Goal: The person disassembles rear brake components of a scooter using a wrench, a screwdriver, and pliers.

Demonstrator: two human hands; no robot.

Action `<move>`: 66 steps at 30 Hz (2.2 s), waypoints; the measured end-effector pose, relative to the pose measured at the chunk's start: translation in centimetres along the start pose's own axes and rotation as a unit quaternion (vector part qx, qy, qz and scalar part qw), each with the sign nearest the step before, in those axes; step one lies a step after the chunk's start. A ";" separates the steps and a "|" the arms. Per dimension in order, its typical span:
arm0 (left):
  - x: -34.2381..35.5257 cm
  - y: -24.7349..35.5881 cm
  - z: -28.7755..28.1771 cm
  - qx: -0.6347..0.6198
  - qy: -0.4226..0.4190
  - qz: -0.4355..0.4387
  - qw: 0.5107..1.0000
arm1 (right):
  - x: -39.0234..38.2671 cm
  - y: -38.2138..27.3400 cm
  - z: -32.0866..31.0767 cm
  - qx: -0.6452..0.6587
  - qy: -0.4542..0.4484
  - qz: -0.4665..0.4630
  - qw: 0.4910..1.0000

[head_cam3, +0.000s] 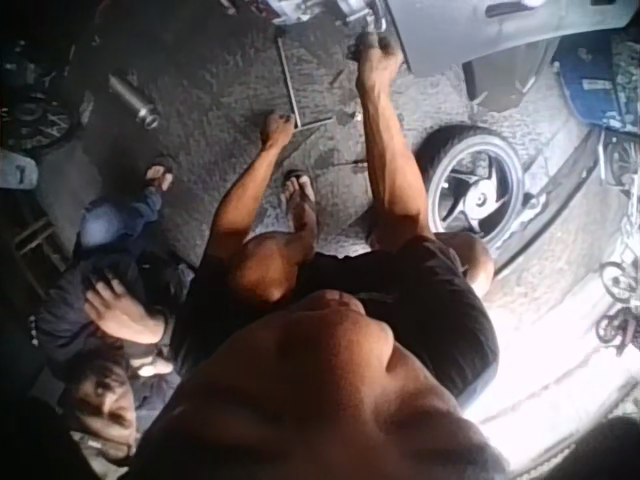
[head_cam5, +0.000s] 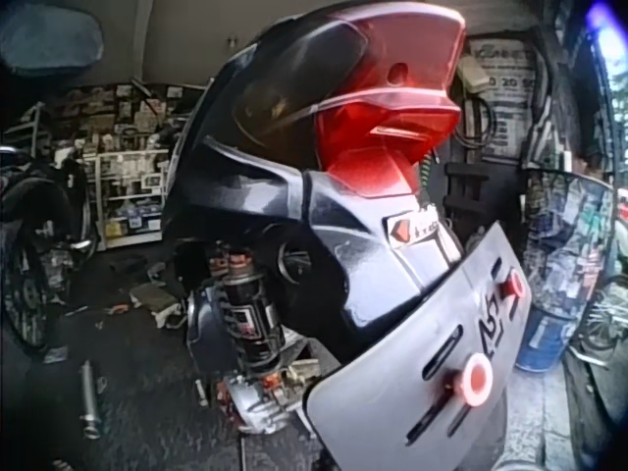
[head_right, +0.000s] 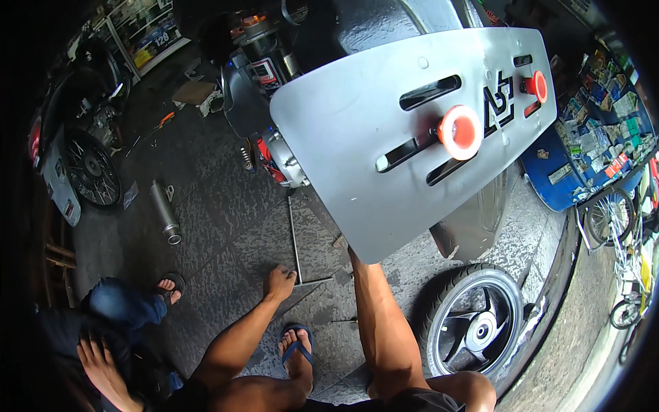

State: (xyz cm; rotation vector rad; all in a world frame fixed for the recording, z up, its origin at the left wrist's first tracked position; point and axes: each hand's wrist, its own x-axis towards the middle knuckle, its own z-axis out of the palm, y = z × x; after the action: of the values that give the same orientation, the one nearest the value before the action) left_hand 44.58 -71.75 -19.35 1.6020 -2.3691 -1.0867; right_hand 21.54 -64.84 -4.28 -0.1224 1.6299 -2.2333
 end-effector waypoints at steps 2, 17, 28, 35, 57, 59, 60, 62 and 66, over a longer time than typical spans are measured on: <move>-0.3 0.0 0.3 0.043 -0.004 -0.011 0.999 | 0.3 0.2 -0.3 -0.034 0.026 -0.084 0.996; 1.6 2.6 1.4 0.115 -0.078 -0.105 0.985 | 1.3 -0.8 -0.9 -0.144 0.033 -0.235 0.961; -1.8 3.0 -11.8 -0.079 -0.084 -0.022 0.993 | 1.5 -0.3 -1.5 -0.259 0.021 -0.271 0.927; -7.0 7.7 -24.1 -0.304 0.043 0.259 0.916 | 2.6 2.5 -4.3 0.114 0.040 0.038 0.992; -4.2 17.1 -24.0 -0.250 0.234 0.194 0.919 | 1.3 -2.5 -3.0 0.163 -0.105 0.163 0.967; -4.1 18.5 -23.9 -0.224 0.276 0.292 0.888 | 1.8 -4.3 -2.8 0.185 -0.134 0.224 0.947; -3.9 19.0 -23.9 -0.191 0.304 0.313 0.879 | 2.0 -5.2 -2.4 0.210 -0.161 0.286 0.921; -3.7 18.8 -23.3 -0.213 0.324 0.309 0.869 | 2.4 -6.1 0.2 0.211 -0.126 0.308 0.919; -3.5 15.2 -19.5 -0.254 0.355 0.205 0.876 | 3.3 -5.1 0.9 0.209 -0.075 0.283 0.933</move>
State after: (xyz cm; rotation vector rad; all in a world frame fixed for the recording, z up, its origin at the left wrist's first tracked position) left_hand 42.84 -75.62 5.25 0.9960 -1.6336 -0.7524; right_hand 17.51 -65.46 0.31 0.2535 0.9220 -1.9905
